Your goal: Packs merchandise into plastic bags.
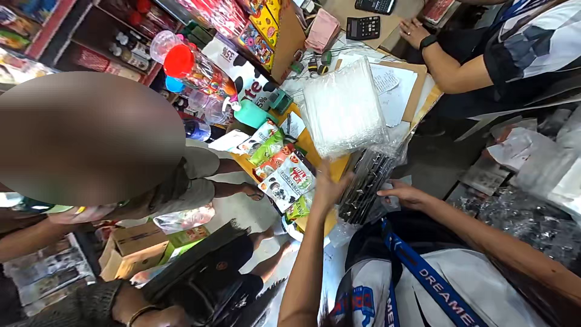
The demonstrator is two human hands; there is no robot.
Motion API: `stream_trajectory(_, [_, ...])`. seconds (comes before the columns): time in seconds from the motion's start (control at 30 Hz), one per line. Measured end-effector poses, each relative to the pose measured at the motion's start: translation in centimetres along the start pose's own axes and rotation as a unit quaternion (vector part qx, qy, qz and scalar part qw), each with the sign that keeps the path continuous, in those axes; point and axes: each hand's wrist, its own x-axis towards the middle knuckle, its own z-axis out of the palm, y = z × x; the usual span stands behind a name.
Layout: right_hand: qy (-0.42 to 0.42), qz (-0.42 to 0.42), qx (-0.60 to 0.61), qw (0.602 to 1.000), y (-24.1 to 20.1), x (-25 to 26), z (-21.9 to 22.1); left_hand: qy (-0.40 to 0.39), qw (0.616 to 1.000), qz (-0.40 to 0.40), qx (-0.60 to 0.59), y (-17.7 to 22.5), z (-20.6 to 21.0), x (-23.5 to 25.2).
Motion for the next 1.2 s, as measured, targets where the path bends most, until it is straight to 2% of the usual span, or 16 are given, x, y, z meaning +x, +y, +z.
stream_trajectory(0.07, [-0.052, -0.027, -0.014, 0.998, 0.0, 0.0, 0.2, -0.088, 0.989, 0.007, 0.115, 0.8, 2.7, -3.0])
stream_trajectory(0.1, [-0.079, -0.037, -0.019, 0.996, -0.1, 0.1, 0.2, -0.099, 0.983, -0.004, 0.154, 0.4, 4.0, -3.6])
stream_trajectory(0.17, [-0.117, -0.044, -0.029, 0.992, -0.4, 0.0, 0.1, -0.068, 0.985, -0.006, 0.16, -1.1, 4.7, -3.8])
stream_trajectory(0.23, [-0.104, -0.037, -0.026, 0.994, -0.7, -0.4, -0.5, -0.064, 0.992, 0.0, 0.109, -1.7, 2.0, -3.8])
stream_trajectory(0.33, [-0.002, -0.023, -0.006, 1.0, -1.4, -0.9, -1.9, -0.092, 0.994, 0.045, -0.026, -2.5, -4.0, -4.5])
stream_trajectory(0.47, [0.084, -0.035, 0.041, 0.995, -1.5, -0.8, -3.9, -0.086, 0.969, 0.114, -0.201, -3.1, -8.9, -5.7])
stream_trajectory(0.57, [0.09, -0.031, 0.116, 0.989, -2.0, -0.7, -3.5, -0.048, 0.93, 0.133, -0.339, -3.4, -8.1, -4.6])
stream_trajectory(0.67, [0.062, -0.039, 0.158, 0.985, -2.3, -0.8, -1.8, -0.012, 0.9, 0.085, -0.428, -3.4, -4.9, -2.4])
stream_trajectory(0.77, [-0.016, -0.11, 0.144, 0.983, -1.8, -1.1, -0.8, -0.018, 0.875, 0.026, -0.483, -3.5, -1.6, 0.3])
stream_trajectory(0.83, [-0.014, -0.152, 0.132, 0.979, -1.8, -1.4, -0.4, -0.012, 0.865, -0.005, -0.501, -3.5, -0.1, 1.5])
stream_trajectory(1.0, [0.006, -0.195, 0.098, 0.976, -2.1, -1.0, -1.6, -0.006, 0.887, -0.039, -0.459, -3.4, 0.4, 2.0])
stream_trajectory(1.13, [0.044, -0.207, 0.122, 0.97, -2.5, -0.9, -1.5, -0.071, 0.919, -0.01, -0.388, -4.7, -0.5, 1.8])
stream_trajectory(1.2, [0.042, -0.208, 0.124, 0.969, -2.3, -0.7, -1.5, -0.073, 0.929, -0.01, -0.363, -4.8, -0.8, 1.7])
